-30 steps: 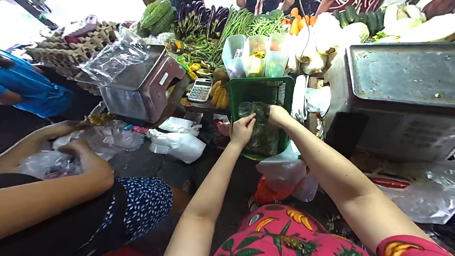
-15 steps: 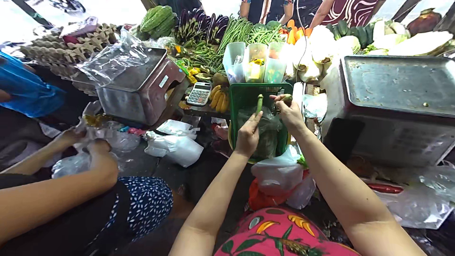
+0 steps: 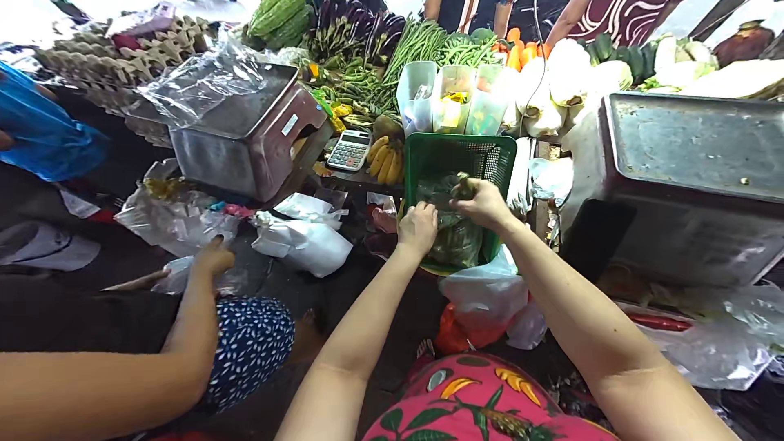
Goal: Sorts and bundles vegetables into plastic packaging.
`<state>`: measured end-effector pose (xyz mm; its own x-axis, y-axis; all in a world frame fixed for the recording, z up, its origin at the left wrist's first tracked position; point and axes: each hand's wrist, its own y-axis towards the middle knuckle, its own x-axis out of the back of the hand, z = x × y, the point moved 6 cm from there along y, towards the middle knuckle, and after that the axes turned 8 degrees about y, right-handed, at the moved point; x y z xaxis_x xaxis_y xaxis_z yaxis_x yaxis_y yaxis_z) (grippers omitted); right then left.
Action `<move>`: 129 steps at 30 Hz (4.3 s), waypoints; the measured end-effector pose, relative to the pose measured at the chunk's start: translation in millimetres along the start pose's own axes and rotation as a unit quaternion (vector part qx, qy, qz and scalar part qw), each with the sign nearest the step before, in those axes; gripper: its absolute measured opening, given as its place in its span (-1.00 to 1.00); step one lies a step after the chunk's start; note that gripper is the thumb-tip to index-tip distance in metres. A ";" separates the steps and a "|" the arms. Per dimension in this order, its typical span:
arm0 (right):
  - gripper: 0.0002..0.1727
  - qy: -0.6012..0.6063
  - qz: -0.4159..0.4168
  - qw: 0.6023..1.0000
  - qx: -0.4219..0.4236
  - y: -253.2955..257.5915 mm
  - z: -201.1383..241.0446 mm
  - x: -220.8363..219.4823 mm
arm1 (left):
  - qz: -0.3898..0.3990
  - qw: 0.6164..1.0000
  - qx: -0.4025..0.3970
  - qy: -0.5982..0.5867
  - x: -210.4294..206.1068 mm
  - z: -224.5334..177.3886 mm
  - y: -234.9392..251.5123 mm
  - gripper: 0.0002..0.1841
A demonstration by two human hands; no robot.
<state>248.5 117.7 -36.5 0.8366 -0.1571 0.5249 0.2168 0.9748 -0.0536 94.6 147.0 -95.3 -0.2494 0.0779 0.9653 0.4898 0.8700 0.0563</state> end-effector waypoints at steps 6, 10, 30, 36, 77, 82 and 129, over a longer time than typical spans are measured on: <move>-0.68 -0.214 0.055 0.959 -0.177 -6.2 -19.1 -28.9 | 0.101 0.988 0.049 0.105 7.9 9.2 1.6 -0.64; -0.67 -0.240 0.047 0.955 -0.165 -10.4 -22.3 -24.2 | 0.128 0.979 0.119 0.100 15.0 4.6 -5.1 -0.53; -0.43 -0.102 0.003 0.976 -0.193 -14.6 -61.0 -23.8 | -0.060 0.938 0.024 -0.342 64.5 25.7 -6.9 -0.63; -0.35 -0.095 -0.026 0.970 -0.222 -16.7 -59.5 -22.2 | -0.052 0.922 0.069 -0.378 61.1 52.7 -9.9 -0.72; -0.61 0.158 -0.181 0.967 -0.087 1.6 -30.3 -4.1 | -0.135 0.827 0.069 -0.541 77.1 60.3 -29.8 -0.50; -0.70 0.272 -0.293 0.908 -0.124 8.2 -10.3 25.7 | -0.216 0.725 0.176 -0.630 74.6 103.8 -43.0 -0.54; -0.44 -0.094 -0.213 0.970 -0.072 43.0 -5.1 5.2 | 0.091 0.809 0.228 -0.533 -38.1 87.9 -143.4 -0.62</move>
<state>264.8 158.0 -40.3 0.5524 -0.4966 0.6695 0.6019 0.7933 0.0918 -39.6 62.1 -162.6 -0.9065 0.3892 0.1635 0.3005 0.8670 -0.3975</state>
